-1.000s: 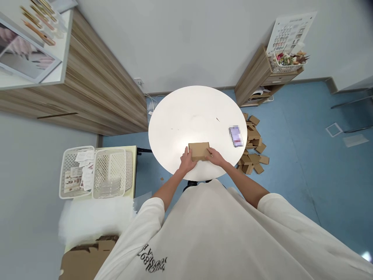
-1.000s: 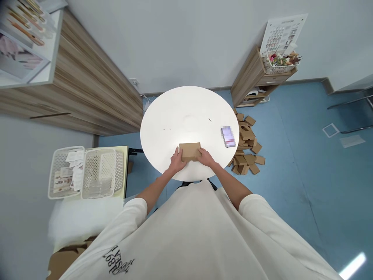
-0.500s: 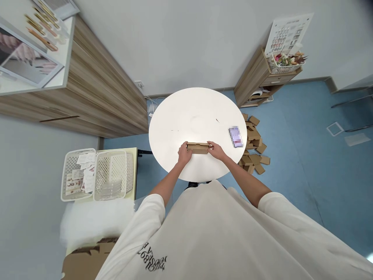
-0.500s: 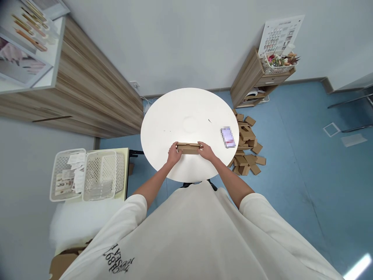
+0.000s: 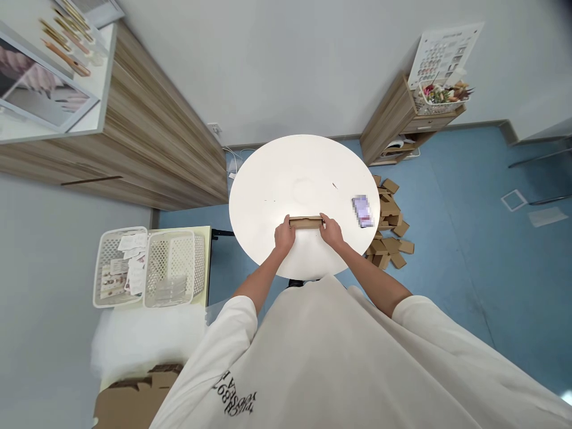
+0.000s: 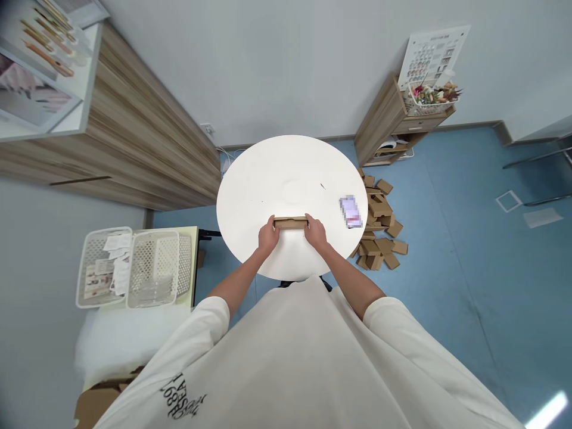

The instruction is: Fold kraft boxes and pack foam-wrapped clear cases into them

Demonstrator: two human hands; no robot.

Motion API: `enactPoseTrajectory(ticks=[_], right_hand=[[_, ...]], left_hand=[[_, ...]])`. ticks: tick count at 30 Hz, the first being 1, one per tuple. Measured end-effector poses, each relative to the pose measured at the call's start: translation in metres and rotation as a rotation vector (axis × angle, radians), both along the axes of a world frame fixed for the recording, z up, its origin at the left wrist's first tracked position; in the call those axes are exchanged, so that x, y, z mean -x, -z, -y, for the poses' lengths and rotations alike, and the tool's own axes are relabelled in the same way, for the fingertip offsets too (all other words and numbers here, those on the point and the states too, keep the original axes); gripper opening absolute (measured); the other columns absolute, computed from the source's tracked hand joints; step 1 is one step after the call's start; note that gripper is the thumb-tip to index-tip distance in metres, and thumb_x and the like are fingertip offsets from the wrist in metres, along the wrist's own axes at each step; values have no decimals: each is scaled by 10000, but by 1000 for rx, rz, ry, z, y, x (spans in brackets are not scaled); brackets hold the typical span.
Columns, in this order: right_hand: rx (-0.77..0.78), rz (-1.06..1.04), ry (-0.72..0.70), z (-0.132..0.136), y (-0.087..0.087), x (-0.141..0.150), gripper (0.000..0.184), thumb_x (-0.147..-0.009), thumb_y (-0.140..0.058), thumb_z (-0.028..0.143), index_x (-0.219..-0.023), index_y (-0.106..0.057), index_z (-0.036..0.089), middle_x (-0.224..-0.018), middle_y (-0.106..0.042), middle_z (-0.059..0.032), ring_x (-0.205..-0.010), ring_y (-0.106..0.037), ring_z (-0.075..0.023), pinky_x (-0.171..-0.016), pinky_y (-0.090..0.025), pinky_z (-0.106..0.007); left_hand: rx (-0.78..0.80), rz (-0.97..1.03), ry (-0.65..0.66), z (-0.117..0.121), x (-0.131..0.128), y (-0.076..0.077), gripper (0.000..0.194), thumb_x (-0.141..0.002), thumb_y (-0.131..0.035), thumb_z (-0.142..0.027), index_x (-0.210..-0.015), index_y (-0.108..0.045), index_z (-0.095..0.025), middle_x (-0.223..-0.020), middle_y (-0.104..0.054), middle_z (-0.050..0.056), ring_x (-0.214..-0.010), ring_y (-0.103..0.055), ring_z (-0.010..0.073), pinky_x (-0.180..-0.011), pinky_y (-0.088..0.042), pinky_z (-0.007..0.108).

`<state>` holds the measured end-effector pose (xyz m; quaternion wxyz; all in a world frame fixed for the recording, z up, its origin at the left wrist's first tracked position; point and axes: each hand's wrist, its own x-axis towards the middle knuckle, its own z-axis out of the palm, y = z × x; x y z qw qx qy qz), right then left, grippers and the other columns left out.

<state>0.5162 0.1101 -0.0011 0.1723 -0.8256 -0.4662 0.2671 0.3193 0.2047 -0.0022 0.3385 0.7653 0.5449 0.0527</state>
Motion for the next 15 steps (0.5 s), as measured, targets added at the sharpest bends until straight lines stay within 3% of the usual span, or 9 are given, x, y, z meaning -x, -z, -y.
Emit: enactPoseTrajectory(ticks=[4,8,15], right_hand=[[7,76,-35,0,1,2,532,-992,-433,205,-1523,-449,187,-1140,-687,-133,-1087,-602,-285,-936,-475,-398],[-111,67,-69,-1,3,1,514,-965,-422,179,-1473,-505,176,-1318,-617,-137,-1209,-546,-289,-1041,-447,-433],[-143,-7,-82,-1,0,0,551,-937,-416,178,-1483,-494,192,-1339,-565,-149,-1232,-522,-303,-1063,-456,-473]], left_hand=[[-22,-90,68,-3,1,-9,502,-1004,-469,-237,-1499,-408,-187,-984,-713,104,-945,-677,278,-797,-487,347],[-61,-73,120,-5,1,-15,381,-1003,-452,-209,-1379,-513,-209,-1067,-695,116,-988,-651,287,-830,-484,368],[-91,-24,124,-8,0,-12,282,-996,-455,-216,-1246,-586,-211,-1154,-600,139,-1047,-600,292,-889,-491,397]])
